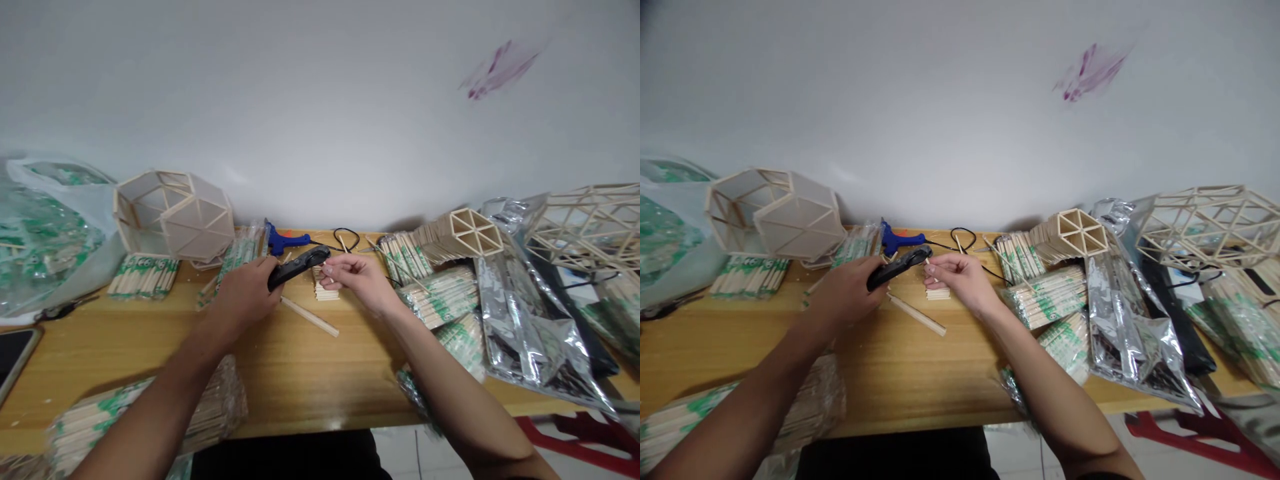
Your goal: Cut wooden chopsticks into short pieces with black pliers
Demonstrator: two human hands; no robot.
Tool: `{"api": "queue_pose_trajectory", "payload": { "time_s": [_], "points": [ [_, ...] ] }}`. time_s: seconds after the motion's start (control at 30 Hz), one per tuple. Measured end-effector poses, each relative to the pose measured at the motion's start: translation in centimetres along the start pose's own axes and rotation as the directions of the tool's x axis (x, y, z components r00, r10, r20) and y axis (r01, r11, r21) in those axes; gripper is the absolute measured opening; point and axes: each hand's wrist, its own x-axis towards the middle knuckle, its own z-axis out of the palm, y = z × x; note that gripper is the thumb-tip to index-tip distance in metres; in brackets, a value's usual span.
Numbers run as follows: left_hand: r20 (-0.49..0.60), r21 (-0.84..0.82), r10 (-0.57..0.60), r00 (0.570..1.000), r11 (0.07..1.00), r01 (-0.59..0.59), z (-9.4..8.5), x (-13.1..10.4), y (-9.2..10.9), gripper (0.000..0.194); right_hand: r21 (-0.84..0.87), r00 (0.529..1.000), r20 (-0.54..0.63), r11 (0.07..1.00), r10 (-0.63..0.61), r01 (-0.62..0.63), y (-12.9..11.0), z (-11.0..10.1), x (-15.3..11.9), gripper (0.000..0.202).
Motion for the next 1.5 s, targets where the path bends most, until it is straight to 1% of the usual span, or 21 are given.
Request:
{"api": "queue_pose_trajectory", "payload": {
  "time_s": [0.17,0.27,0.77,1.03,1.37,1.43,1.5],
  "points": [
    [0.041,0.026,-0.026,0.999,0.999,0.025,0.0,-0.2,0.5,0.023,-0.035,0.999,0.033,0.999,-0.008,0.009,0.1,0.2,-0.2,0.036],
    [0.056,0.036,-0.021,0.998,0.999,0.019,-0.1,-0.2,0.8,0.024,-0.034,0.999,0.042,0.999,-0.004,0.006,0.0,0.4,-0.3,0.036],
    [0.058,0.079,-0.021,0.998,0.997,0.016,-0.2,-0.4,1.1,0.024,-0.075,0.998,0.062,0.997,-0.008,0.013,-0.2,0.5,-0.5,0.035],
    [0.030,0.090,0.000,1.000,0.996,-0.002,0.2,-0.4,0.8,0.024,-0.061,0.999,0.054,0.998,-0.006,0.010,-0.1,0.5,-0.5,0.036],
    [0.048,0.040,-0.018,0.999,0.999,0.016,0.2,-0.5,1.0,0.021,-0.040,0.999,0.041,0.999,-0.012,0.013,0.3,0.5,-0.3,0.038],
    [0.037,0.003,-0.031,0.999,1.000,0.031,0.3,-0.3,0.8,0.020,-0.056,0.999,0.034,0.998,-0.026,0.028,0.4,0.3,-0.2,0.040],
    [0.010,-0.074,-0.051,0.999,0.996,0.051,0.5,0.0,0.3,0.018,-0.111,0.997,0.013,0.991,-0.073,0.074,0.4,-0.1,0.0,0.039]
  ]
}}
